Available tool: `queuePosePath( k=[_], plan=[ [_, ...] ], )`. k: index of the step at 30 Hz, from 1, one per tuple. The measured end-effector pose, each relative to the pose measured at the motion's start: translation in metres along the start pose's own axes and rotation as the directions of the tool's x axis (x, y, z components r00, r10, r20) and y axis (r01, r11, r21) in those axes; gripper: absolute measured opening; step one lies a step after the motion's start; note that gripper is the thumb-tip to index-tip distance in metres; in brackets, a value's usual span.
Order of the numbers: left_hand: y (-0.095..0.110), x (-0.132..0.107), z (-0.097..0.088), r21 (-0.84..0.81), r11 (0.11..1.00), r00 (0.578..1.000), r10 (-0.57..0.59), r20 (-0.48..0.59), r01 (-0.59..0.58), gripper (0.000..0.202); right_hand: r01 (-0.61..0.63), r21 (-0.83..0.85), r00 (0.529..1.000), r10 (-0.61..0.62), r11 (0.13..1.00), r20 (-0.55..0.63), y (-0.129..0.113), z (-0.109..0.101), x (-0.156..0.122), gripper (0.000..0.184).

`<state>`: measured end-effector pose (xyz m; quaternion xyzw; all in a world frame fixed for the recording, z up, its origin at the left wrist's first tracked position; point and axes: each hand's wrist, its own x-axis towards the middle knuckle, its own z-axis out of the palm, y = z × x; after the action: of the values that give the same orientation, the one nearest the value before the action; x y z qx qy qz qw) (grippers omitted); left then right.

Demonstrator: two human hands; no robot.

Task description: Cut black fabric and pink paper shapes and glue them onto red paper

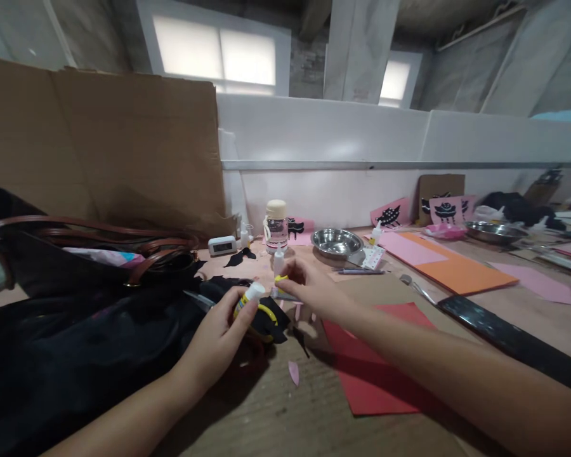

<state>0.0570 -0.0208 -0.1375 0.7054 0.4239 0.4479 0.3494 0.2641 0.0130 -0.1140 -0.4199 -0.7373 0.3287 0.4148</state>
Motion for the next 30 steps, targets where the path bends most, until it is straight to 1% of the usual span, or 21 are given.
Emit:
queuePosePath(
  k=[3, 5, 7, 9, 12, 15, 17, 20, 22, 24, 27, 28, 30],
  plan=[
    [-0.001, -0.001, 0.001, 0.138, 0.99, 0.997, 0.01, 0.072, -0.02, 0.036, -0.056, 0.276, 0.998, 0.065, 0.96, -0.026, 0.005, 0.005, -0.004, 0.025],
    [-0.002, -0.001, 0.002, 0.191, 0.982, 0.997, -0.005, 0.081, -0.01, 0.038, -0.065, 0.403, 0.996, 0.085, 0.913, -0.032, 0.006, 0.014, -0.008, 0.029],
    [-0.005, -0.001, 0.001, 0.201, 0.979, 0.996, -0.033, 0.079, 0.016, 0.041, -0.06, 0.469, 0.993, 0.1, 0.881, -0.061, 0.006, 0.023, -0.013, 0.033],
    [-0.007, -0.001, -0.001, 0.199, 0.979, 0.995, -0.06, 0.081, 0.043, 0.044, -0.041, 0.489, 0.992, 0.093, 0.871, -0.083, 0.004, 0.029, -0.017, 0.036],
    [-0.009, -0.002, -0.004, 0.19, 0.978, 0.99, -0.106, 0.096, 0.086, 0.048, -0.01, 0.485, 0.995, 0.056, 0.875, -0.079, 0.0, 0.031, -0.023, 0.032],
    [-0.008, -0.005, -0.003, 0.157, 0.979, 0.983, -0.149, 0.103, 0.132, 0.052, 0.054, 0.427, 0.996, -0.021, 0.903, -0.082, -0.002, 0.028, -0.028, 0.033],
    [-0.005, -0.008, 0.0, 0.115, 0.981, 0.982, -0.166, 0.093, 0.155, 0.053, 0.155, 0.334, 0.987, -0.129, 0.93, -0.099, -0.002, 0.026, -0.029, 0.037],
    [0.001, -0.013, 0.008, 0.012, 0.978, 0.976, -0.208, 0.061, 0.208, 0.05, 0.349, 0.154, 0.936, -0.335, 0.924, -0.108, -0.002, 0.024, -0.033, 0.041],
    [0.006, -0.016, 0.013, -0.097, 0.961, 0.966, -0.253, 0.053, 0.258, 0.053, 0.43, 0.052, 0.902, -0.425, 0.901, -0.076, -0.002, 0.024, -0.036, 0.044],
    [0.009, -0.018, 0.015, -0.216, 0.939, 0.963, -0.259, 0.071, 0.268, 0.06, 0.439, -0.008, 0.898, -0.439, 0.898, -0.03, -0.003, 0.024, -0.04, 0.05],
    [0.011, -0.02, 0.016, -0.28, 0.917, 0.958, -0.263, 0.111, 0.284, 0.053, 0.423, -0.051, 0.906, -0.421, 0.905, 0.045, -0.003, 0.026, -0.045, 0.058],
    [0.011, -0.022, 0.017, -0.299, 0.91, 0.958, -0.268, 0.103, 0.287, 0.05, 0.405, -0.063, 0.913, -0.4, 0.912, 0.081, -0.003, 0.027, -0.046, 0.066],
    [0.013, -0.026, 0.019, -0.335, 0.897, 0.957, -0.284, 0.058, 0.287, 0.049, 0.357, -0.099, 0.93, -0.343, 0.929, 0.136, -0.004, 0.03, -0.048, 0.089]
  ],
)
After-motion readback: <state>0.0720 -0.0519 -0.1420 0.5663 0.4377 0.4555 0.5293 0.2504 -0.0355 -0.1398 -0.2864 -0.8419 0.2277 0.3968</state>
